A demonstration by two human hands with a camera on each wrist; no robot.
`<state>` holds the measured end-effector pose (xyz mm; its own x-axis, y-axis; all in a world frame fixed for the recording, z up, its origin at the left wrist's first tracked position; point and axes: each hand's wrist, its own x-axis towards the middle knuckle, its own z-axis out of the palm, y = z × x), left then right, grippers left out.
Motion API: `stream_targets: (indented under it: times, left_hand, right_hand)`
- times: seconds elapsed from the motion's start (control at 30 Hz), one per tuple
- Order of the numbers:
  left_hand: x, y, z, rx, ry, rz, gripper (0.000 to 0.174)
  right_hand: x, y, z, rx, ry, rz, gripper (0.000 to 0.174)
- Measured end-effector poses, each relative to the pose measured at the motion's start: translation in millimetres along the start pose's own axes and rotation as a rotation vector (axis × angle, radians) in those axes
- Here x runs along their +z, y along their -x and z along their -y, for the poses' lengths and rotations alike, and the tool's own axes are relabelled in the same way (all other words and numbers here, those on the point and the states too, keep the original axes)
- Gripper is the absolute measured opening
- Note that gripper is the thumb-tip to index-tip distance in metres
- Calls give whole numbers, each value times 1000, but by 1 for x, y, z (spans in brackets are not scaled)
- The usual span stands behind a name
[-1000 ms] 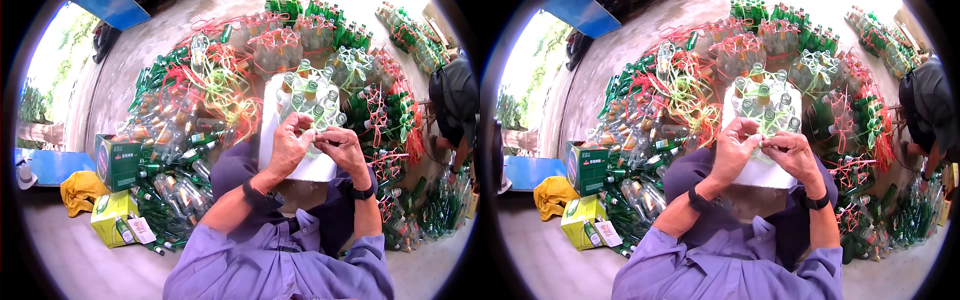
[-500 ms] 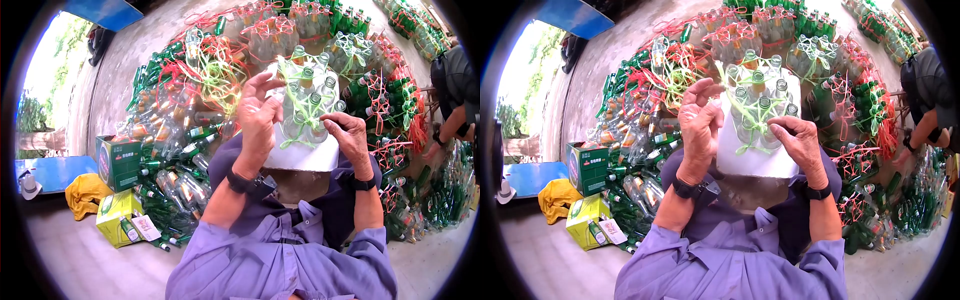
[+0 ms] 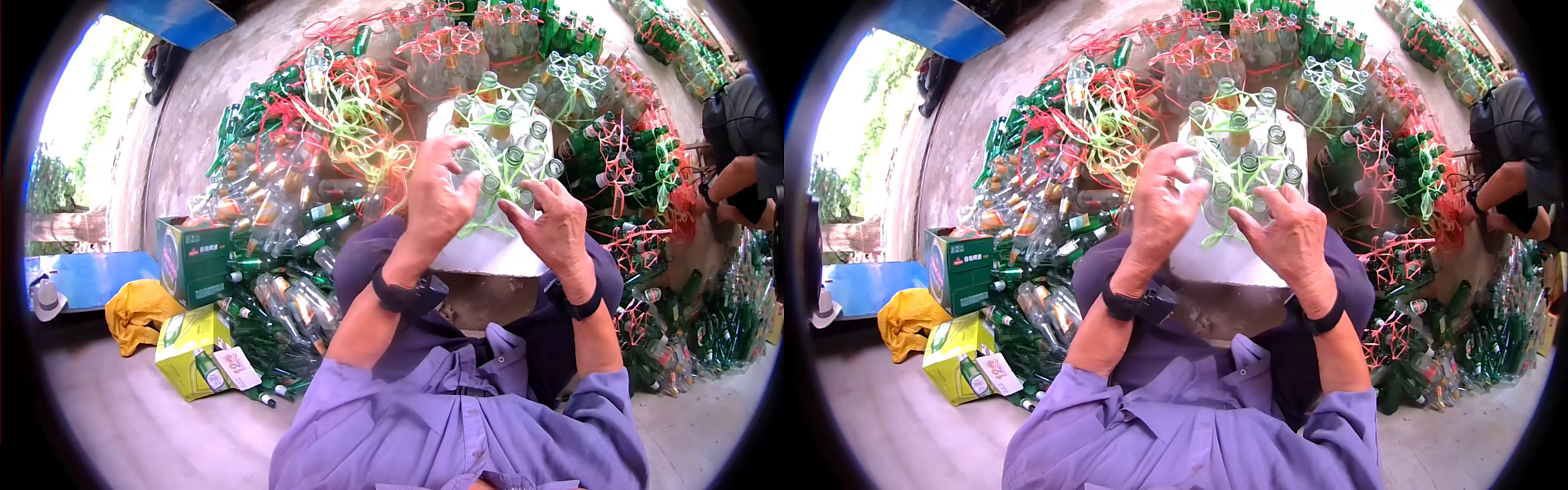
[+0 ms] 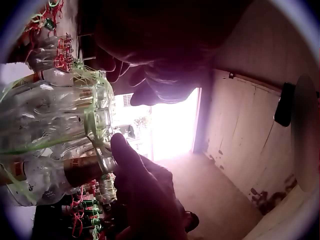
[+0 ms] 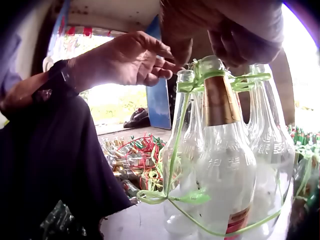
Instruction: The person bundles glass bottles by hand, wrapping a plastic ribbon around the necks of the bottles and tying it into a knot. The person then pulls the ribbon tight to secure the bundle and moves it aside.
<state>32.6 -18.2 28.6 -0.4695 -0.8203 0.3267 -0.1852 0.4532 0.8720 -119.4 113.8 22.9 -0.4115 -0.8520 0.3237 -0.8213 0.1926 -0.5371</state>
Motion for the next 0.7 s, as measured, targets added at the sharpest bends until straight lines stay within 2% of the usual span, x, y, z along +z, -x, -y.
stream_targets:
  times: [0.03, 0.07, 0.1, 0.2, 0.33, 0.53, 0.6, 0.7]
  left_hand:
    - [5, 3, -3, 181, -88, 29, 43]
    - [10, 5, 5, 210, -184, 76, 52]
    - [13, 7, 4, 210, -180, 70, 52]
    - [18, 13, 5, 146, -176, 161, 55]
    - [19, 19, 6, 200, -204, 94, 56]
    - [13, 21, 3, 150, -294, 147, 54]
    - [14, 21, 5, 197, -353, 245, 48]
    - [15, 19, 10, 263, -397, 246, 46]
  right_hand:
    - [2, 0, 3, -2, 5, 3, 33]
    - [3, 0, 6, -25, 95, -12, 33]
    - [3, -2, 8, -49, 184, -27, 32]
    - [2, -3, 14, -98, 168, -57, 26]
    - [4, -6, 22, -124, 229, -7, 13]
    - [13, -5, 30, -144, 334, 2, 17]
    - [15, -4, 30, -140, 326, -6, 18]
    - [16, -3, 32, -112, 287, -37, 20]
